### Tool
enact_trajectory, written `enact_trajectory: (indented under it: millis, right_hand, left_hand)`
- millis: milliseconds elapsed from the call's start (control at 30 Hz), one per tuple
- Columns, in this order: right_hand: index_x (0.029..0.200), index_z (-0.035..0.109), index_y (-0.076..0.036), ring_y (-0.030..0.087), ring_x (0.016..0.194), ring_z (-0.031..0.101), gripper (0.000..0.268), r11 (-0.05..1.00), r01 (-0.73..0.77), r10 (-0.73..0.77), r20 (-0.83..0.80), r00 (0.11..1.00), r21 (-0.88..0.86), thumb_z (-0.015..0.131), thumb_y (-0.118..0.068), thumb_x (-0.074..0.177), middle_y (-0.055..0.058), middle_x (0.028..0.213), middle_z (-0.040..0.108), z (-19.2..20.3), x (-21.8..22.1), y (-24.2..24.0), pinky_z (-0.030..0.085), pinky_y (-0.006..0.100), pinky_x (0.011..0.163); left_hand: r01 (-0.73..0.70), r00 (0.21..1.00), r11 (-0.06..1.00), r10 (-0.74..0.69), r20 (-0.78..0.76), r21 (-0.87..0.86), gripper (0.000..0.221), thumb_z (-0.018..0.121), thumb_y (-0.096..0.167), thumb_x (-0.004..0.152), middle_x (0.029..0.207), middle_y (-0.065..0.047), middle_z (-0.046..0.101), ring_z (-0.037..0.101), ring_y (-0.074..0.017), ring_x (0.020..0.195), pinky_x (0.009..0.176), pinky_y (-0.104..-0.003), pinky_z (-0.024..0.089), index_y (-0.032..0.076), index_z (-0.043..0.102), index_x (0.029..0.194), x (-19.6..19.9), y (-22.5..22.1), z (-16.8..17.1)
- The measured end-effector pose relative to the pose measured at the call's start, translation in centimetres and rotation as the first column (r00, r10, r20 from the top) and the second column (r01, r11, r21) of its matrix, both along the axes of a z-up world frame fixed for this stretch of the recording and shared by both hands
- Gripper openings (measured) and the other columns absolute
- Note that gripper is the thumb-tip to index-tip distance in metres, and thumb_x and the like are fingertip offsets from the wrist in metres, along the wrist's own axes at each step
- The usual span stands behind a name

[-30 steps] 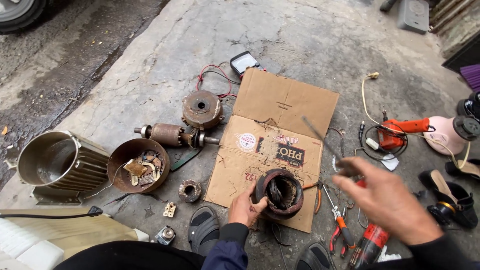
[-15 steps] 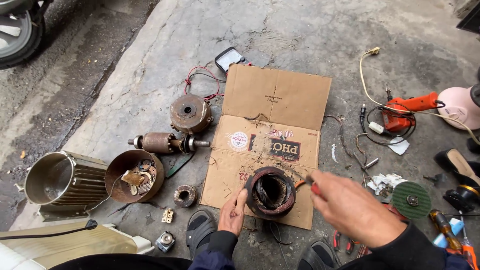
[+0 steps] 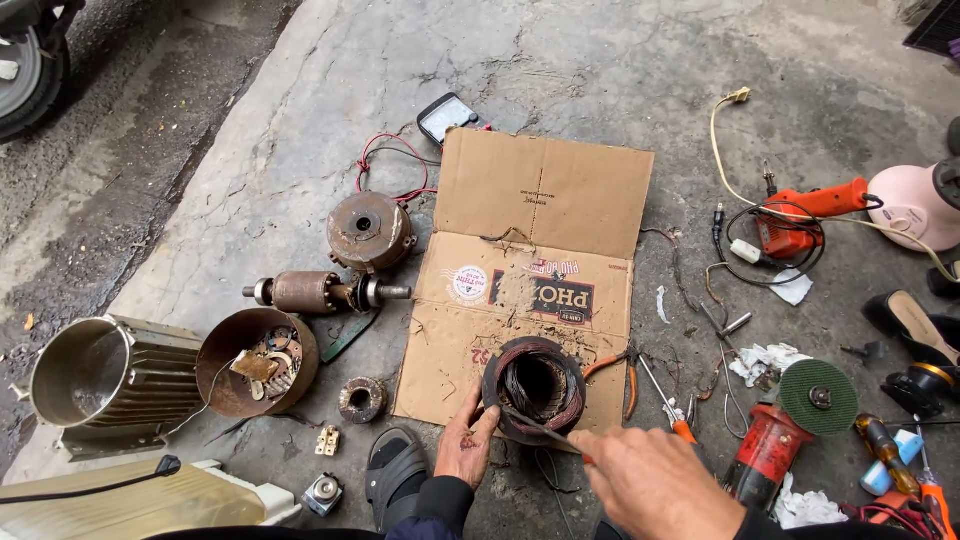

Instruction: Cutting and removing copper windings from an electric motor stator using pliers for disassembly.

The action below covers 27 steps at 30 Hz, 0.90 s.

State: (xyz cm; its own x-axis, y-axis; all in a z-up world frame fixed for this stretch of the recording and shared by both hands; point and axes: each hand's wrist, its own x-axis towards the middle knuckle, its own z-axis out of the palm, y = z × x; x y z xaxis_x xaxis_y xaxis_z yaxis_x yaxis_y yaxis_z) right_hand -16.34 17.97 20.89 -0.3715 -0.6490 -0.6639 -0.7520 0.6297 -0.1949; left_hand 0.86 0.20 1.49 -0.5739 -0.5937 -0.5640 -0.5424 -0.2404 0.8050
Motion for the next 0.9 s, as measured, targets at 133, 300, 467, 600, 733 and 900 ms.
enact_trajectory:
  millis: [133,300,467,600,733,900]
  right_hand:
    - [0.144,0.062,-0.023,0.03,0.086,0.083,0.034,0.996,-0.007,0.004,0.039,0.999,0.09,0.057,-0.024,0.11,0.016,0.112,0.076,-1.8,2.3,-0.3,0.074,0.05,0.082]
    - [0.158,0.049,-0.026,0.047,0.098,0.083,0.048,0.989,0.123,-0.129,0.087,0.988,0.079,0.056,-0.038,0.112,0.029,0.129,0.069,-4.9,4.7,1.0,0.072,0.065,0.09]
    - [0.152,0.053,-0.051,0.025,0.088,0.086,0.05,0.938,0.346,-0.343,-0.084,0.936,0.023,0.063,-0.049,0.103,0.002,0.104,0.082,-12.8,7.7,4.7,0.07,0.05,0.089]
    - [0.142,0.069,-0.056,0.019,0.077,0.085,0.047,0.834,0.538,-0.549,-0.088,0.831,-0.125,0.068,-0.049,0.096,-0.001,0.088,0.085,-16.4,10.1,5.2,0.068,0.039,0.079]
    - [0.139,0.072,-0.061,0.006,0.093,0.089,0.049,0.726,0.687,-0.687,0.008,0.727,-0.046,0.071,-0.043,0.093,-0.014,0.098,0.092,-12.0,10.7,3.7,0.067,0.021,0.089]
    - [0.136,0.081,-0.047,-0.001,0.073,0.084,0.045,0.648,0.759,-0.746,0.149,0.649,-0.063,0.073,-0.04,0.093,-0.016,0.087,0.092,-10.2,9.9,3.5,0.063,0.015,0.073]
  left_hand:
    - [-0.016,1.0,1.0,0.015,-0.015,-0.003,0.067,0.066,0.027,0.099,0.159,-0.007,0.071,0.073,-0.0211,0.141,0.113,-0.031,0.06,0.023,0.055,0.165,0.1,0.0,-0.5]
    - [-0.002,0.999,1.0,0.003,0.049,-0.002,0.069,0.066,0.035,0.099,0.153,-0.007,0.075,0.075,-0.0199,0.138,0.11,-0.031,0.06,0.028,0.054,0.167,-0.2,-0.1,0.3]
    - [-0.027,0.995,0.999,0.029,0.1,-0.021,0.072,0.056,0.058,0.099,0.164,-0.004,0.067,0.065,-0.0203,0.15,0.12,-0.032,0.051,0.023,0.06,0.161,-0.9,-0.3,1.6]
    - [-0.084,0.996,0.996,0.084,0.043,-0.008,0.074,0.06,0.059,0.098,0.162,-0.005,0.069,0.067,-0.0185,0.148,0.119,-0.031,0.054,0.017,0.064,0.158,-1.8,-0.6,3.5]
    - [-0.092,0.986,0.991,0.078,-0.145,-0.094,0.056,0.063,0.042,0.102,0.157,-0.003,0.074,0.07,-0.0169,0.145,0.116,-0.03,0.055,0.02,0.072,0.152,-2.1,-0.8,4.6]
    - [-0.057,0.976,0.994,0.036,-0.216,-0.091,0.059,0.064,0.05,0.101,0.166,-0.006,0.065,0.056,-0.0209,0.157,0.124,-0.035,0.048,0.014,0.075,0.147,-2.4,-0.8,4.1]
